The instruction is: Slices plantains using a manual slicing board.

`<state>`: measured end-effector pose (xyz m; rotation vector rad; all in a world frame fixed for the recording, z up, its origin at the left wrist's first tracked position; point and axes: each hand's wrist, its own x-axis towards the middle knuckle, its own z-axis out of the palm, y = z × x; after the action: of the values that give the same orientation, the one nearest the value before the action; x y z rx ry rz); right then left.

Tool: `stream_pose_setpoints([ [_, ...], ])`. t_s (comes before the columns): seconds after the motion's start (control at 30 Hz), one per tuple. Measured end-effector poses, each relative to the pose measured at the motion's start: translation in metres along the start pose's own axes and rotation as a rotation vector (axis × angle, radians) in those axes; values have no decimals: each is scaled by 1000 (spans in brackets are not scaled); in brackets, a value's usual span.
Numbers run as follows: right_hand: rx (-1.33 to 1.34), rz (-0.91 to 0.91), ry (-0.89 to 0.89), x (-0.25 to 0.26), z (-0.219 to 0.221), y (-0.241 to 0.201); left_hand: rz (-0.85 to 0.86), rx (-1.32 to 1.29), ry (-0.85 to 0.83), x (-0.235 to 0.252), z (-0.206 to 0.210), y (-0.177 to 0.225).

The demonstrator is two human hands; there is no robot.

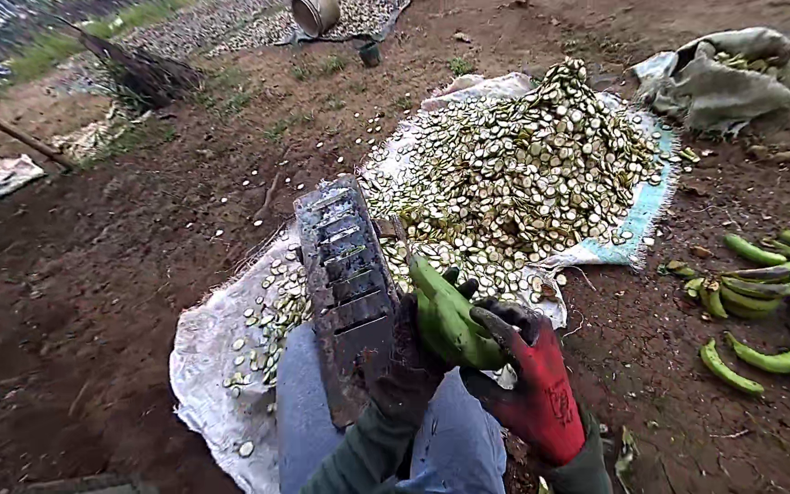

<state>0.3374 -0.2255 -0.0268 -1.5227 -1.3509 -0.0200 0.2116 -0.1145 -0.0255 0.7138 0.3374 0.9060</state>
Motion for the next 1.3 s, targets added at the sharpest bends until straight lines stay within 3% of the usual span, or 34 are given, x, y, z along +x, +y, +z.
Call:
stream_pose_setpoints([
  [0.07,313,123,102,4,33,-8,97,-83,-38,6,-14,30],
  [0.13,740,474,141,-4,68,-18,174,-149,-120,6,-34,49],
  [0.2,1005,767,162,-6,104,-36,223,-131,-195,-3,-52,61],
  [0.27,1315,826,160,2,125,-54,256,59,-170,-16,-68,75],
  [0.33,1245,769,225,14,134,-60,330,211,-204,-23,-91,100],
  [0.4,1033,597,92,28,128,-56,454,486,-165,-27,-122,128],
  [0.47,914,361,-127,37,128,-59,563,1117,-104,-41,-140,149],
  [0.5,850,258,-238,39,133,-65,532,1426,-110,-50,-139,153],
  [0.53,822,186,-334,39,142,-73,401,1583,-150,-60,-131,154],
  [0.6,847,163,-490,34,158,-86,-12,1564,-224,-72,-122,154],
  [0.7,517,29,-709,36,159,-97,-264,1764,-318,-75,-149,172],
  [0.73,361,-61,-761,37,153,-101,-265,1867,-265,-81,-164,182],
  [0.77,290,-110,-778,37,146,-104,-249,1939,-100,-89,-186,194],
  [0.83,305,-111,-672,46,131,-98,-151,1945,491,-107,-258,224],
  [0.87,363,-67,-564,53,128,-93,-120,1840,743,-117,-295,242],
  [0.93,550,116,-389,64,142,-81,217,1431,1035,-130,-342,252],
  [0.97,607,202,-343,63,157,-74,394,1161,1083,-128,-347,244],
  [1.03,619,334,-280,45,185,-55,516,743,1075,-118,-333,220],
  [1.17,445,419,-113,-4,197,-39,465,838,1082,-130,-343,181],
  [1.23,300,376,-26,22,214,-33,354,846,1156,-134,-344,164],
  [1.3,174,259,47,89,250,-18,276,780,1213,-132,-342,154],
])
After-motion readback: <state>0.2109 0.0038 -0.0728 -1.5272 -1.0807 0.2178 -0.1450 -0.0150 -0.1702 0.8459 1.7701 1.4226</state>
